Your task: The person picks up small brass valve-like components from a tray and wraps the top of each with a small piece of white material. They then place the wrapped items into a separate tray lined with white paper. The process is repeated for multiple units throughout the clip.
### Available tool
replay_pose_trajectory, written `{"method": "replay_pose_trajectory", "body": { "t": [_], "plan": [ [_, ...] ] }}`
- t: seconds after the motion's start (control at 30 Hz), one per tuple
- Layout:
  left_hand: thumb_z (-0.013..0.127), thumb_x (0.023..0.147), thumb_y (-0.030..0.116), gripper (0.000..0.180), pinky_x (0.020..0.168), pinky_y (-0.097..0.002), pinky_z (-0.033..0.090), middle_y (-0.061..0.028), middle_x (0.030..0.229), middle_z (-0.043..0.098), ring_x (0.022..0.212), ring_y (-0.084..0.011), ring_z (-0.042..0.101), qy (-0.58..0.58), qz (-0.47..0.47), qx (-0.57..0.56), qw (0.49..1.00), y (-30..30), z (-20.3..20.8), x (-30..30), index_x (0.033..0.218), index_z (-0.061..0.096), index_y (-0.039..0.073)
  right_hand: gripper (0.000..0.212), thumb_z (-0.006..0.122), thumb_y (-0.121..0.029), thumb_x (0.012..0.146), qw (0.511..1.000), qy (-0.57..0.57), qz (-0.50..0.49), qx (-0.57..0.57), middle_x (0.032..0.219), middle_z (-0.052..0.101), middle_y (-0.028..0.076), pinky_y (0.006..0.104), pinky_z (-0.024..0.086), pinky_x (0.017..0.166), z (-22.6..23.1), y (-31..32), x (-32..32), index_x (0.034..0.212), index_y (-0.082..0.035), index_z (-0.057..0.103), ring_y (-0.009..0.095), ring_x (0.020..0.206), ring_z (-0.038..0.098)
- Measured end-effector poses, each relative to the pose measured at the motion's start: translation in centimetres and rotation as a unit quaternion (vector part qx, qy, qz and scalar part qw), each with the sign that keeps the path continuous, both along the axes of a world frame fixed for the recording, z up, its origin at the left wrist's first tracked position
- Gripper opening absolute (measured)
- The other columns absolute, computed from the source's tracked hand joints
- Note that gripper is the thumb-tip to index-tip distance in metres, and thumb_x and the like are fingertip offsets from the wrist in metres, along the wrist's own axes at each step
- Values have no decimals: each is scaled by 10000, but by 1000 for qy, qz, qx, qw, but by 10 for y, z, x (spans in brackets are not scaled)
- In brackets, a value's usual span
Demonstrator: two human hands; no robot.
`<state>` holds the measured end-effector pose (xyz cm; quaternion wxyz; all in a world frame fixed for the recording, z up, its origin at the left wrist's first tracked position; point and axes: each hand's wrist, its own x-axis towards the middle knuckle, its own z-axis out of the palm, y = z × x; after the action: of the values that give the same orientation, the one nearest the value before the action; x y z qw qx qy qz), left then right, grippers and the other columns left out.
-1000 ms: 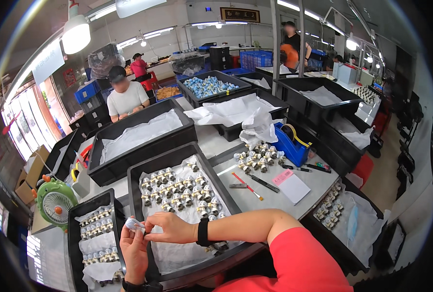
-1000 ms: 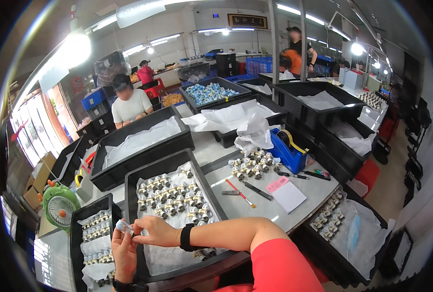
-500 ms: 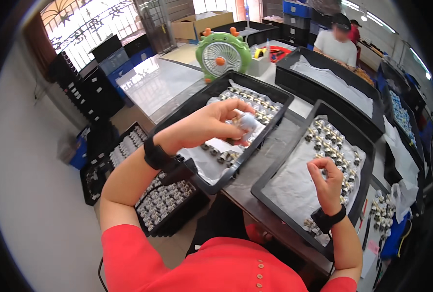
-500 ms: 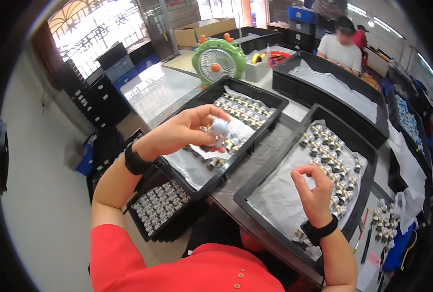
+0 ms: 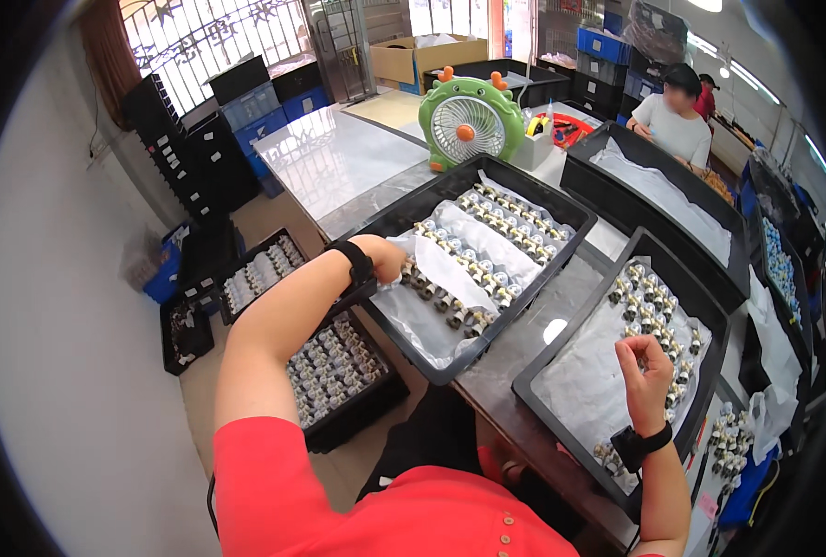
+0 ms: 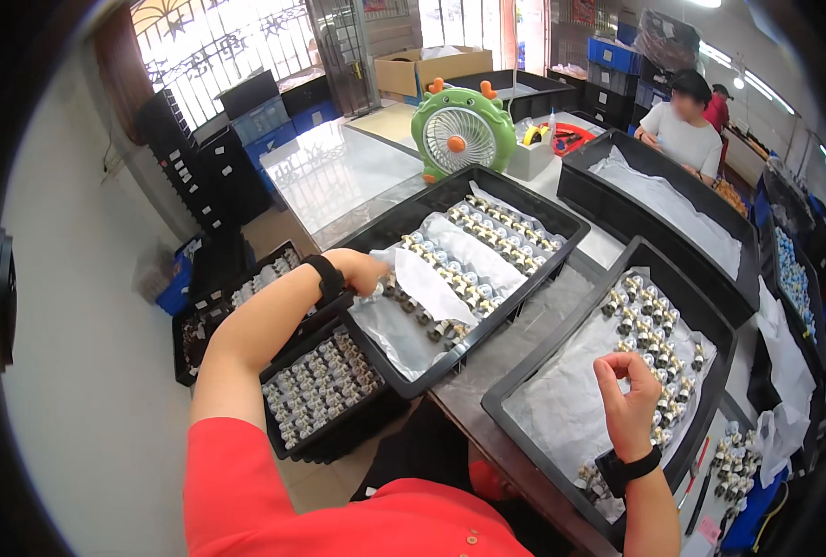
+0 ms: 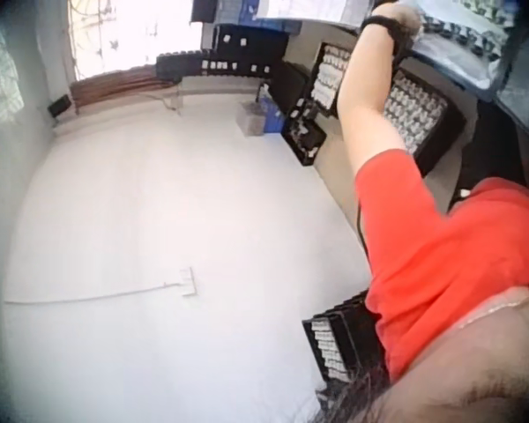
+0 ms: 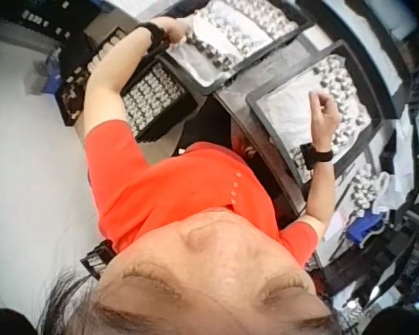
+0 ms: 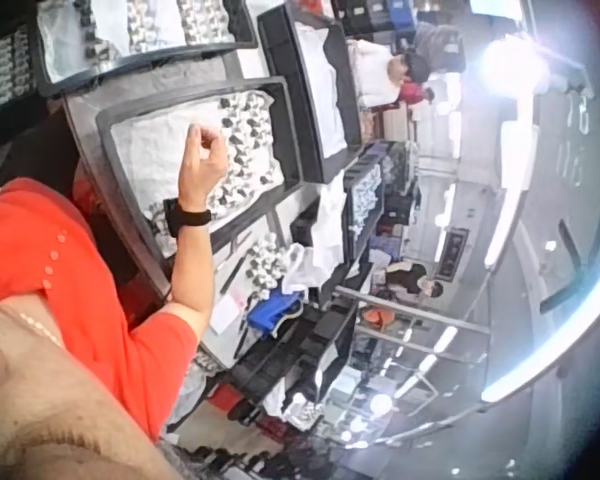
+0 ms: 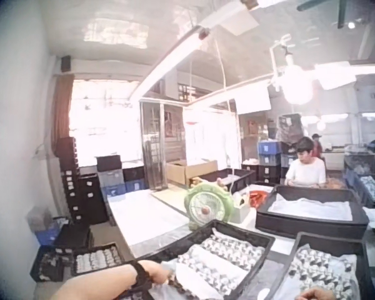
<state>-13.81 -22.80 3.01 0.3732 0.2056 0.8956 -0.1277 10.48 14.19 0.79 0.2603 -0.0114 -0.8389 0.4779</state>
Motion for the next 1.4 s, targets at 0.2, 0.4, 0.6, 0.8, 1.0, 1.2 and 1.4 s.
{"method": "replay_pose_trajectory", "body": {
  "t": [0.2, 0.4, 0.6, 0.8, 1.0, 1.2, 1.4],
  "plan": [
    [502, 754, 37, 648, 572, -380, 528, -246, 1078, 608, 822, -308, 658, 107, 101, 72, 986, -16, -13, -23, 1378, 329, -1, 80, 652, -69, 827, 1000, -14, 12, 9, 698, 588, 8, 230, 421, 627, -1, -3, -2, 796, -7, 612, 82, 653, 521],
    [526, 748, 8, 724, 857, -425, 481, -246, 1198, 562, 1099, -341, 570, 142, 167, 165, 962, -11, -9, -28, 1419, 257, 26, 77, 651, -65, 827, 999, -23, 17, 15, 695, 591, 7, 226, 416, 616, -2, -2, -1, 795, -6, 612, 77, 639, 520],
    [523, 782, 31, 698, 631, -343, 557, -200, 1147, 582, 861, -280, 653, 140, 150, 125, 971, -13, -26, -43, 1429, 266, 79, 81, 651, -66, 828, 999, -36, 27, 10, 684, 593, 2, 222, 414, 604, 1, -1, -1, 792, -6, 611, 70, 627, 519],
    [657, 717, 112, 503, 661, -345, 554, -184, 1013, 646, 916, -278, 655, 215, 49, 30, 975, -20, -41, -52, 1194, 537, 6, 84, 658, -73, 825, 999, -38, 37, 11, 678, 600, 6, 223, 419, 604, 5, -3, 0, 792, -8, 615, 73, 624, 527],
    [698, 683, 91, 428, 579, -347, 553, -180, 862, 676, 727, -269, 690, 196, 29, 78, 977, -19, -39, -50, 1093, 614, 5, 93, 666, -78, 819, 998, -40, 39, 18, 676, 608, 17, 228, 425, 602, 6, -3, 0, 785, -5, 619, 80, 622, 539],
    [673, 704, 53, 410, 598, -378, 546, -190, 889, 661, 741, -286, 681, 118, 130, 113, 978, -15, -22, -51, 1099, 581, -7, 100, 671, -82, 814, 998, -42, 41, 19, 671, 611, 21, 228, 429, 600, 6, -3, 0, 786, 1, 622, 83, 618, 547],
    [714, 689, 104, 614, 840, -424, 486, -153, 1115, 554, 972, -360, 590, 323, -63, 240, 913, -11, -8, -27, 1256, 480, 133, 100, 673, -83, 811, 997, -51, 44, 25, 675, 620, 28, 229, 435, 600, 6, -4, 0, 790, 3, 626, 87, 619, 556]
  ]
}}
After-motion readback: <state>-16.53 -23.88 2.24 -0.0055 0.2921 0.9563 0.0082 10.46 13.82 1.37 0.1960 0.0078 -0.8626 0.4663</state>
